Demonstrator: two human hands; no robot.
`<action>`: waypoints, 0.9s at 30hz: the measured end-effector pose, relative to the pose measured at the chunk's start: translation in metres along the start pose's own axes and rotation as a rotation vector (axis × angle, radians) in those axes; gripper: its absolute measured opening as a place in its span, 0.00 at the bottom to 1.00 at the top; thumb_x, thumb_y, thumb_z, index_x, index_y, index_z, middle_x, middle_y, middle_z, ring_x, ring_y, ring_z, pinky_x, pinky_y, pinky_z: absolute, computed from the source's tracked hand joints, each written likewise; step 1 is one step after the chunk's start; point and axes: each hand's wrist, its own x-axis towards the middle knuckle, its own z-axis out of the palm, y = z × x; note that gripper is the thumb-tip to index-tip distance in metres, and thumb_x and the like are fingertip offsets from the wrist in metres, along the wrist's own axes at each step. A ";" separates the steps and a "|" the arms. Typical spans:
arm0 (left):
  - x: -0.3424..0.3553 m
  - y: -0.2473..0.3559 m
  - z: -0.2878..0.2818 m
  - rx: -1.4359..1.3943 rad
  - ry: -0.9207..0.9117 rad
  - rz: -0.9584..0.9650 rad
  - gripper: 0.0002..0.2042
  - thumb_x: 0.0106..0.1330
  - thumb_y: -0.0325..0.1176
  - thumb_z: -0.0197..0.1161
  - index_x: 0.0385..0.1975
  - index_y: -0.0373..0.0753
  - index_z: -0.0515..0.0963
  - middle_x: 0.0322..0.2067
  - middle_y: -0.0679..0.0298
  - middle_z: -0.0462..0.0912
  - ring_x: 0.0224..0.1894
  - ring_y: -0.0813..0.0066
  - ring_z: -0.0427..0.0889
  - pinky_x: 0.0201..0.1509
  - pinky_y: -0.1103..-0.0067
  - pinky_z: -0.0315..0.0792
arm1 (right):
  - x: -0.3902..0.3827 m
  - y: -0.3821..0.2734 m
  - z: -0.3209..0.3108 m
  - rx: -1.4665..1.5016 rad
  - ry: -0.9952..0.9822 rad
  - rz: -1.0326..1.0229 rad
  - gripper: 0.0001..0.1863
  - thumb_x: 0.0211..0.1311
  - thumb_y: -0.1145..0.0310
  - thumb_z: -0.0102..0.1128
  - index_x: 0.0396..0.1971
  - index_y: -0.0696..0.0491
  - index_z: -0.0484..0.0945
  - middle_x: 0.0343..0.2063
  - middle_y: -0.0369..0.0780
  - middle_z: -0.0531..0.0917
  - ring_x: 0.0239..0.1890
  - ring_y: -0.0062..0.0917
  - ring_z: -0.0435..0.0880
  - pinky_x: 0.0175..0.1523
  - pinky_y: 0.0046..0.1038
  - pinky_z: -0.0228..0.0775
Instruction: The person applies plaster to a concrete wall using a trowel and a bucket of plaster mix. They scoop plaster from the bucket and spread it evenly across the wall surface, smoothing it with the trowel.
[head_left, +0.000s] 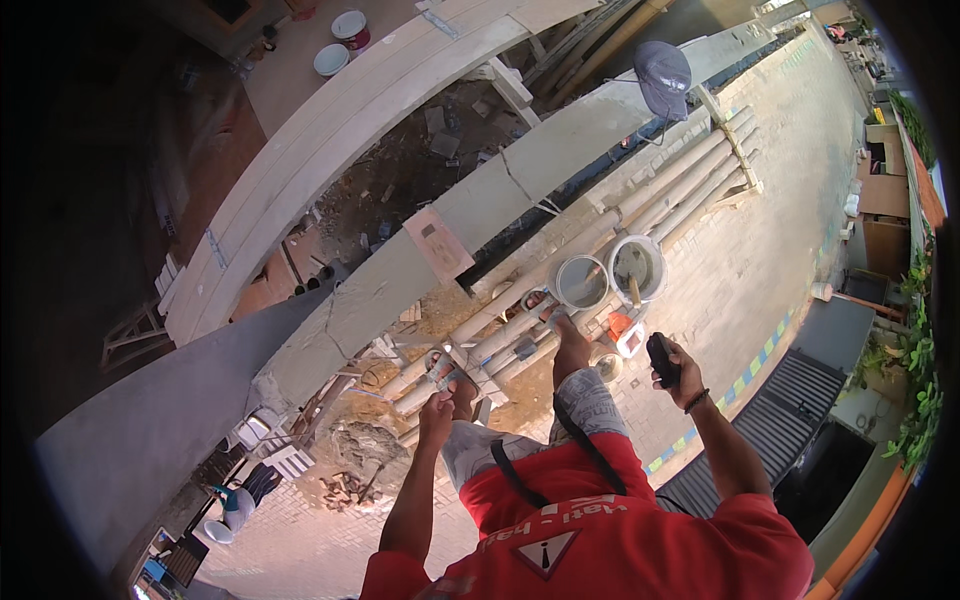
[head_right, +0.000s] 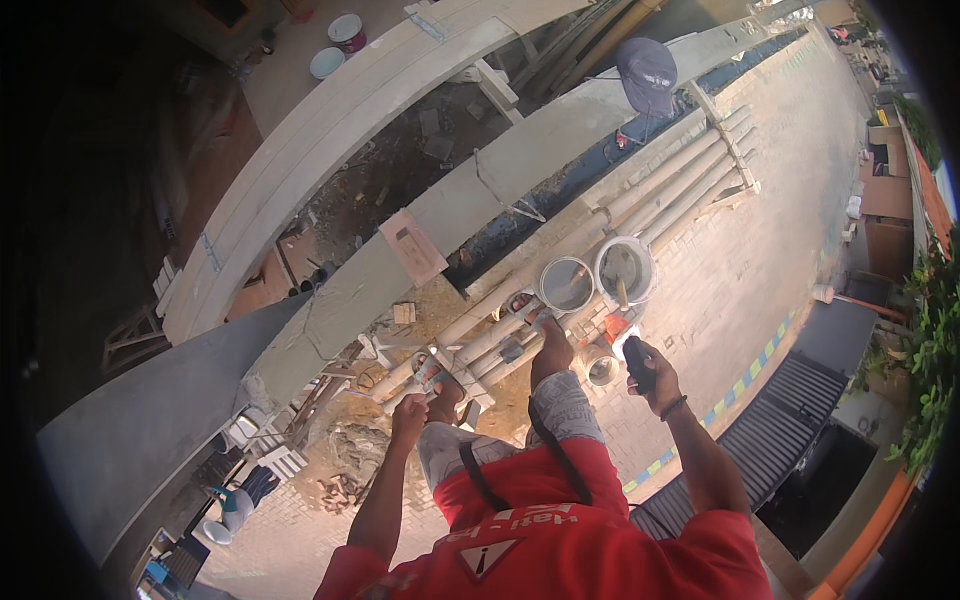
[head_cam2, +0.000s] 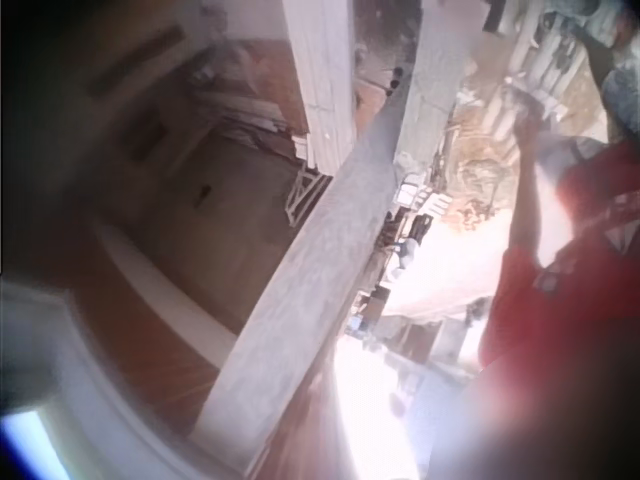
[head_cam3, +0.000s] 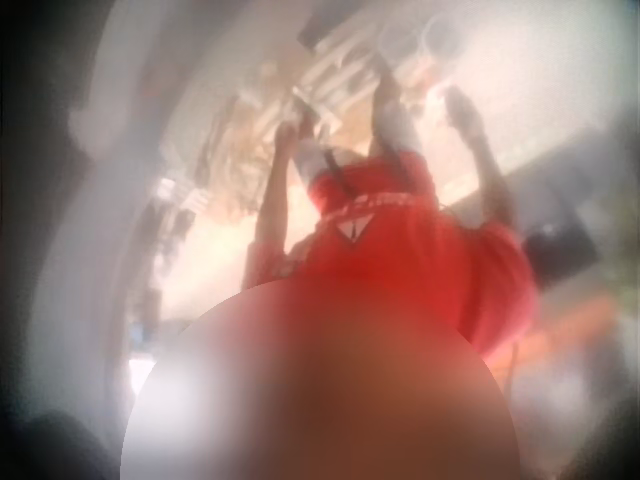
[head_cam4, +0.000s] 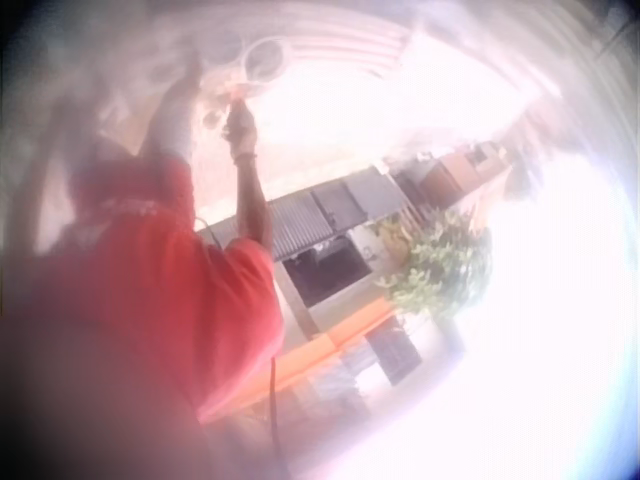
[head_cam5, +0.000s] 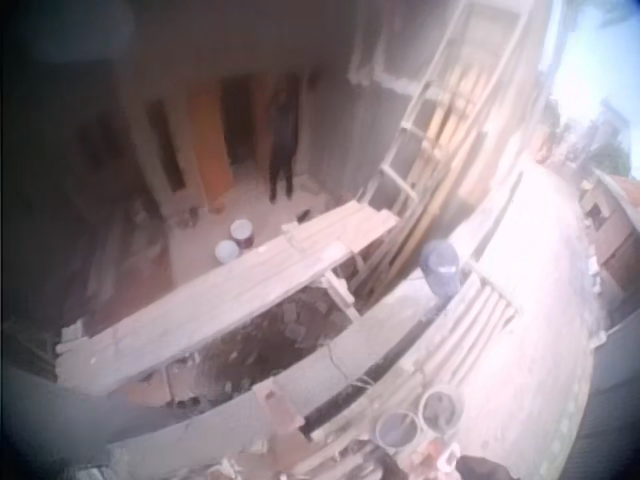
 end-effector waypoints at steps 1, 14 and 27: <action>0.002 -0.001 0.003 0.003 0.001 -0.041 0.13 0.61 0.30 0.52 0.44 0.32 0.73 0.28 0.63 0.78 0.24 0.81 0.73 0.29 0.82 0.69 | 0.011 -0.009 0.005 -0.043 0.034 -0.057 0.29 0.59 0.63 0.47 0.61 0.53 0.59 0.35 0.43 0.76 0.27 0.26 0.78 0.28 0.27 0.73; -0.019 -0.077 0.038 -0.213 0.173 -0.391 0.12 0.59 0.31 0.53 0.39 0.32 0.76 0.24 0.61 0.79 0.21 0.76 0.77 0.24 0.81 0.72 | 0.269 -0.179 0.067 -0.835 0.312 -0.883 0.35 0.50 0.67 0.64 0.60 0.56 0.62 0.43 0.51 0.77 0.44 0.33 0.79 0.49 0.30 0.70; 0.011 -0.127 0.115 0.565 0.189 -0.085 0.09 0.55 0.42 0.64 0.26 0.43 0.80 0.25 0.56 0.82 0.31 0.61 0.82 0.34 0.66 0.75 | 0.415 -0.310 0.100 -1.148 0.807 -0.926 0.34 0.53 0.62 0.59 0.61 0.47 0.60 0.46 0.52 0.74 0.49 0.49 0.72 0.53 0.46 0.66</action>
